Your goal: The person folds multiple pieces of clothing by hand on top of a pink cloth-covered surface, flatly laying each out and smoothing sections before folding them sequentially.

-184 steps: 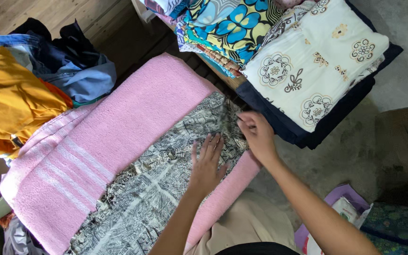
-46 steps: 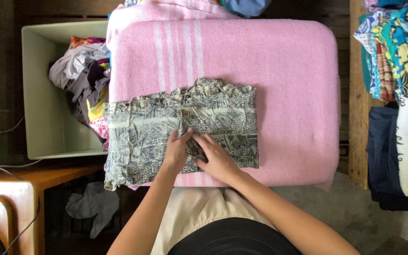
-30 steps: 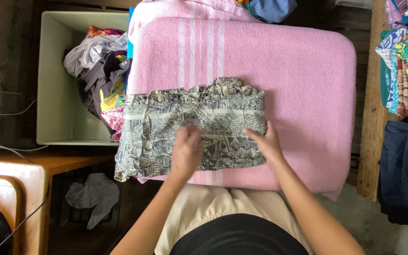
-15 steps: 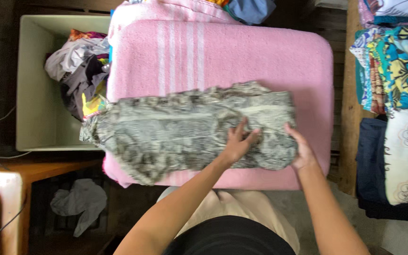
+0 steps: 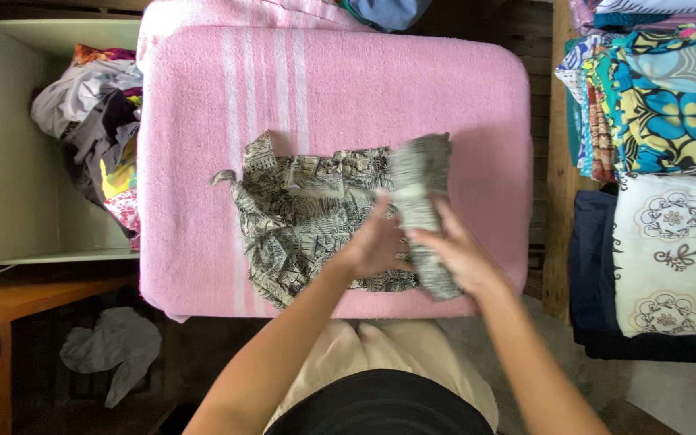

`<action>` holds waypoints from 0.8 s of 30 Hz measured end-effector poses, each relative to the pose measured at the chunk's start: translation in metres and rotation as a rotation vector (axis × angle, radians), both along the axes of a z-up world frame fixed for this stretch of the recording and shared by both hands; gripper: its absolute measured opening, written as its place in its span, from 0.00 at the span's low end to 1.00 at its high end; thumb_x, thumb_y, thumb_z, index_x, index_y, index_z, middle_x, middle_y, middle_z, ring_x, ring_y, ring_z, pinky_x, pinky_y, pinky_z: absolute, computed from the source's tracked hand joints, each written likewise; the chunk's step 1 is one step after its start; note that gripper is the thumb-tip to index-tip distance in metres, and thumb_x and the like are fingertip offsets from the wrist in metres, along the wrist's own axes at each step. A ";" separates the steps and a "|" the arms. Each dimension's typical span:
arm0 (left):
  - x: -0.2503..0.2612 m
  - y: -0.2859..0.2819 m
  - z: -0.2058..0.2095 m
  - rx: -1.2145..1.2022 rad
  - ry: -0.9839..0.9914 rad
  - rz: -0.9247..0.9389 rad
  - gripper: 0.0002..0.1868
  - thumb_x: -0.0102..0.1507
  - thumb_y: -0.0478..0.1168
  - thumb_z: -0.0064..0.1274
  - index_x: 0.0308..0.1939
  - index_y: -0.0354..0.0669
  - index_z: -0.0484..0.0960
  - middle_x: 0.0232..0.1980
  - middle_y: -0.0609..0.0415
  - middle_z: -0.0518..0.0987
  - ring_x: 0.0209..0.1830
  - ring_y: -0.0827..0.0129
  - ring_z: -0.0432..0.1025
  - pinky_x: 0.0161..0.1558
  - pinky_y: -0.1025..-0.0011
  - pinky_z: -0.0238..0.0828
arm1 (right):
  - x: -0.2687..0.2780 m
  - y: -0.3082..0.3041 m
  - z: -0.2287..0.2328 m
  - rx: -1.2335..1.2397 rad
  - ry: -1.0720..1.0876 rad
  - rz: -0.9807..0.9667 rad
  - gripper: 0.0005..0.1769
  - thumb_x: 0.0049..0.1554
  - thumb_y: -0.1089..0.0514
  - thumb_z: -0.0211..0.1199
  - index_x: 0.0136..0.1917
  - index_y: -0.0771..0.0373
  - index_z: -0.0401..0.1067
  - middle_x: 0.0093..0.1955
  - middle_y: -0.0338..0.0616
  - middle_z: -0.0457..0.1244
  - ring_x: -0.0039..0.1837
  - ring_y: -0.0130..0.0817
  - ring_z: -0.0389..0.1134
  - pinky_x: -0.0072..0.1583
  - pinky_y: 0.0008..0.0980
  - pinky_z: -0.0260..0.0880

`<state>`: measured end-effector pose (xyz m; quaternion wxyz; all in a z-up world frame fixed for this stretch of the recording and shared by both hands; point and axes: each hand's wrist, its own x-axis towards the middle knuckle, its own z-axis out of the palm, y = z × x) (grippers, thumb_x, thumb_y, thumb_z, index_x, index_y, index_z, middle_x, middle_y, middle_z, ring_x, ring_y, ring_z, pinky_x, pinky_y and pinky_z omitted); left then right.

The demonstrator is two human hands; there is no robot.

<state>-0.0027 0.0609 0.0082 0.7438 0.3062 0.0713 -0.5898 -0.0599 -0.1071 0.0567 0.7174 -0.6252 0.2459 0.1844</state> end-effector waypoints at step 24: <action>0.045 0.138 -0.004 0.628 -1.410 -0.023 0.64 0.45 0.29 0.71 0.79 0.52 0.49 0.81 0.38 0.45 0.79 0.44 0.41 0.75 0.47 0.42 | -0.010 0.038 -0.060 -1.217 -0.363 0.357 0.47 0.52 0.34 0.71 0.79 0.40 0.57 0.84 0.60 0.35 0.80 0.68 0.38 0.70 0.73 0.43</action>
